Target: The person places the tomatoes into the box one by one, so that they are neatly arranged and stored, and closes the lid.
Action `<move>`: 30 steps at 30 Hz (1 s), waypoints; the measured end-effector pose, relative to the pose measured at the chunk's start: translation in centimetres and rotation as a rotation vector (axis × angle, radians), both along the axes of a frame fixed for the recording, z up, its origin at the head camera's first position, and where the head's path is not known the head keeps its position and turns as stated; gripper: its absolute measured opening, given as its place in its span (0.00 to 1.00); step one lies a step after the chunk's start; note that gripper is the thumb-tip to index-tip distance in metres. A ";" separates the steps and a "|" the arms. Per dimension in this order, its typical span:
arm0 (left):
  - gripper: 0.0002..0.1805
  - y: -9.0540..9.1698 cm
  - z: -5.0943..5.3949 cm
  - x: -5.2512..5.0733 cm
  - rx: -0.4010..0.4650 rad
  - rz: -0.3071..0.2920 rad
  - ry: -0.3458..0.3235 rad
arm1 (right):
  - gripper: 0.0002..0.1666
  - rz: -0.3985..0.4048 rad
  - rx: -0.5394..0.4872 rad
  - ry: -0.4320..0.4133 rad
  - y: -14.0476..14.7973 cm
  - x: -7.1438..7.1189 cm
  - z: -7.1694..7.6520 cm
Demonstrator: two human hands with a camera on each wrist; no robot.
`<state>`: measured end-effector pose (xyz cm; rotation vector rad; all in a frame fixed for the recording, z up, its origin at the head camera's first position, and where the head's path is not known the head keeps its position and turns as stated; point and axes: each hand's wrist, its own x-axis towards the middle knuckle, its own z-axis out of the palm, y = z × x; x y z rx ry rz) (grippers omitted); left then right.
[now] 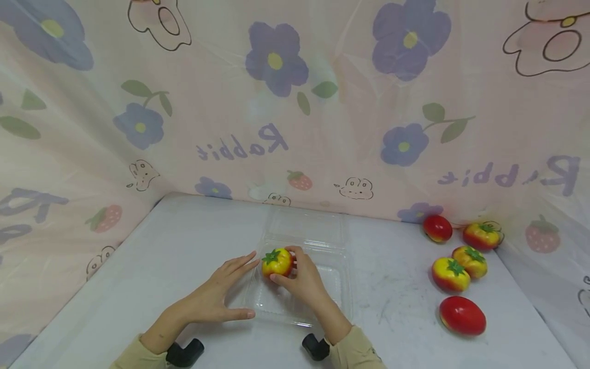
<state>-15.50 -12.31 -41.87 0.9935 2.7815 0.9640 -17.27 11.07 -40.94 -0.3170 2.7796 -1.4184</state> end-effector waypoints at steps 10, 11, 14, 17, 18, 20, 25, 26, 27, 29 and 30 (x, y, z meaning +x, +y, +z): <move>0.53 0.0 0.0 0.0 0.006 -0.009 0.022 | 0.42 -0.002 -0.004 -0.006 0.1 0.1 0.6; 0.53 -0.1 0.0 0.0 0.006 -0.009 0.025 | 0.42 -0.001 -0.005 -0.006 0.1 0.1 0.7; 0.53 -0.1 0.1 0.0 0.006 -0.010 0.027 | 0.42 -0.003 0.010 -0.012 0.3 0.2 0.8; 0.53 -0.1 0.0 0.0 0.002 -0.006 0.023 | 0.42 -0.007 0.029 -0.023 0.3 0.2 0.9; 0.53 -0.1 0.0 0.0 0.002 -0.005 0.024 | 0.41 -0.008 0.034 -0.025 0.4 0.3 0.9; 0.53 -0.1 0.0 0.0 0.001 -0.005 0.024 | 0.41 -0.008 0.040 -0.024 0.4 0.3 1.0; 0.53 -0.1 0.0 0.0 0.000 -0.004 0.018 | 0.39 -0.003 0.035 -0.015 0.4 0.3 0.9; 0.53 -0.1 0.0 0.0 -0.001 -0.003 0.013 | 0.39 0.001 0.030 -0.012 0.4 0.3 0.8; 0.53 -0.1 0.0 0.0 -0.002 -0.003 0.009 | 0.39 0.004 0.024 -0.012 0.3 0.3 0.8; 0.53 -0.1 0.0 -0.1 -0.001 -0.004 0.003 | 0.40 0.008 0.011 -0.016 0.2 0.2 0.7; 0.53 -0.1 0.0 -0.1 0.000 -0.005 0.002 | 0.40 0.010 0.008 -0.020 0.1 0.2 0.7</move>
